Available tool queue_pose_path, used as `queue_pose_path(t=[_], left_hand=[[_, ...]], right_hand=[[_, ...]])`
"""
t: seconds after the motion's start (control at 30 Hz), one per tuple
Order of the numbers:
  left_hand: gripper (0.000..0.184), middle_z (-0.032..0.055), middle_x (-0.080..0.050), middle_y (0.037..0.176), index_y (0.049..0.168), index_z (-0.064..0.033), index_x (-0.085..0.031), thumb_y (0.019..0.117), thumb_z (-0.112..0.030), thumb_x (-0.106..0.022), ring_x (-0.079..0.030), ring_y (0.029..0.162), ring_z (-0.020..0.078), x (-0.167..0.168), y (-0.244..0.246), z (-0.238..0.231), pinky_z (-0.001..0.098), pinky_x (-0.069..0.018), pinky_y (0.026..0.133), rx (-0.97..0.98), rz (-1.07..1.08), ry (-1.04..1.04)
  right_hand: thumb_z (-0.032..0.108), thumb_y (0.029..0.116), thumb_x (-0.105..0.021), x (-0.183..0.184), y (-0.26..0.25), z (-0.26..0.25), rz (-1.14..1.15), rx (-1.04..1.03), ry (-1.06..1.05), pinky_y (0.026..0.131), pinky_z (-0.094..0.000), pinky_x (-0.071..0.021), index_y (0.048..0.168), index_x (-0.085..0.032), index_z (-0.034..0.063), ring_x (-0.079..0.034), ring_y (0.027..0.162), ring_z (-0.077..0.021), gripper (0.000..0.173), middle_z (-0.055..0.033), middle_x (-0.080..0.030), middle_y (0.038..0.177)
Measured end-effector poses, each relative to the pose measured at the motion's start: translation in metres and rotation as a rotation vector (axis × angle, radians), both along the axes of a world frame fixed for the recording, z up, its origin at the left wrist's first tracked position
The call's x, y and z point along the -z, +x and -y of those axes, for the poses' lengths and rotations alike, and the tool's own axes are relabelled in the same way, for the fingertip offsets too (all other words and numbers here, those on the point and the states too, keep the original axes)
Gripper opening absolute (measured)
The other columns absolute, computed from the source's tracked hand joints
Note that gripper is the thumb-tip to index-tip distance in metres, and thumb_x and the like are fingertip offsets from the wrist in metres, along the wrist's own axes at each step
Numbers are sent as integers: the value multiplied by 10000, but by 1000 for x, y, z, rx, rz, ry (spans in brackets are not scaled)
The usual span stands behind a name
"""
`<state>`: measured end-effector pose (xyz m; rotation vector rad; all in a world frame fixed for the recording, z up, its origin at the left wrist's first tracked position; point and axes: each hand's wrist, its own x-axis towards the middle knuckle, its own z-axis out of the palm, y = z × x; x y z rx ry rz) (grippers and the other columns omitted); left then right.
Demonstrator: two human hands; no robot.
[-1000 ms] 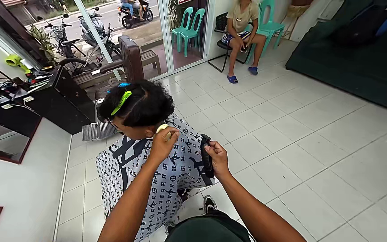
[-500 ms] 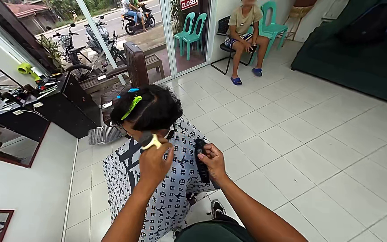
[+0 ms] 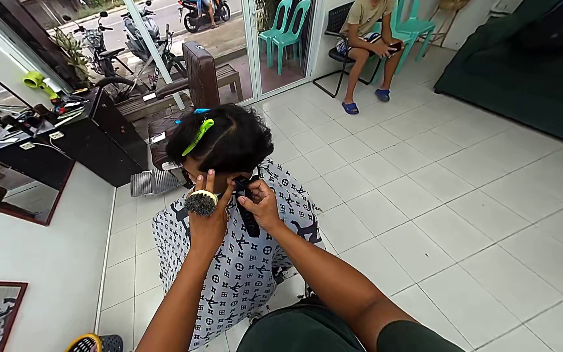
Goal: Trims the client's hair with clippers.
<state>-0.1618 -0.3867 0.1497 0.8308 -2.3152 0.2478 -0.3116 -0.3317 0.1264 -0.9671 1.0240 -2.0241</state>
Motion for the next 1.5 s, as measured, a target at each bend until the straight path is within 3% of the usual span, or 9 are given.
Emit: queue_pose_path(t=[0.67, 0.87, 1.03, 1.2, 1.4, 1.5], left_hand=[[648, 93, -274, 1689, 1418, -348, -617, 876, 5, -657, -239, 1555, 357, 5, 3, 7, 639, -268, 1159, -47, 64, -12], [588, 69, -284, 1687, 1370, -290, -665, 865, 10, -681, -241, 1554, 351, 4, 3, 6, 636, -269, 1163, -39, 51, 12], [657, 74, -258, 1696, 1417, -329, -620, 859, 12, -680, -224, 1559, 358, 3, 4, 7, 644, -275, 1159, -34, 62, 7], [542, 91, -289, 1683, 1332, -249, -692, 857, 13, -676, -244, 1552, 359, 3, 4, 6, 650, -269, 1163, -34, 55, 16], [584, 92, -288, 1683, 1380, -295, -659, 871, -11, -676, -250, 1552, 353, 4, 2, 7, 649, -261, 1166, -42, 59, 3], [473, 90, -319, 1671, 1291, -236, -721, 869, -26, -683, -282, 1537, 370, 4, 1, 8, 649, -299, 1142, -47, 43, 7]], right_hand=[[-7, 781, -758, -6, 7, 6, 54, 19, 58, 728, -213, -579, 1008, -559, 34, -677, 748, -49, 304, -12, -683, 824], [8, 774, -797, -7, 5, 6, 8, -22, 69, 709, -212, -572, 1007, -587, 29, -663, 713, -43, 314, 0, -678, 792], [-9, 780, -776, -7, 5, 6, 26, -2, 73, 715, -214, -575, 1008, -574, 24, -668, 726, -48, 306, -11, -678, 803], [34, 784, -812, -8, 0, 6, -68, -63, 104, 719, -221, -564, 1015, -615, 15, -654, 728, -49, 305, -7, -673, 806], [18, 790, -797, -11, -1, 4, -35, -46, 90, 712, -217, -570, 1002, -600, 29, -662, 720, -47, 290, -4, -680, 797], [45, 800, -818, -16, -5, 5, -95, -106, 139, 725, -217, -567, 1013, -628, 4, -658, 721, -49, 288, -18, -680, 796]])
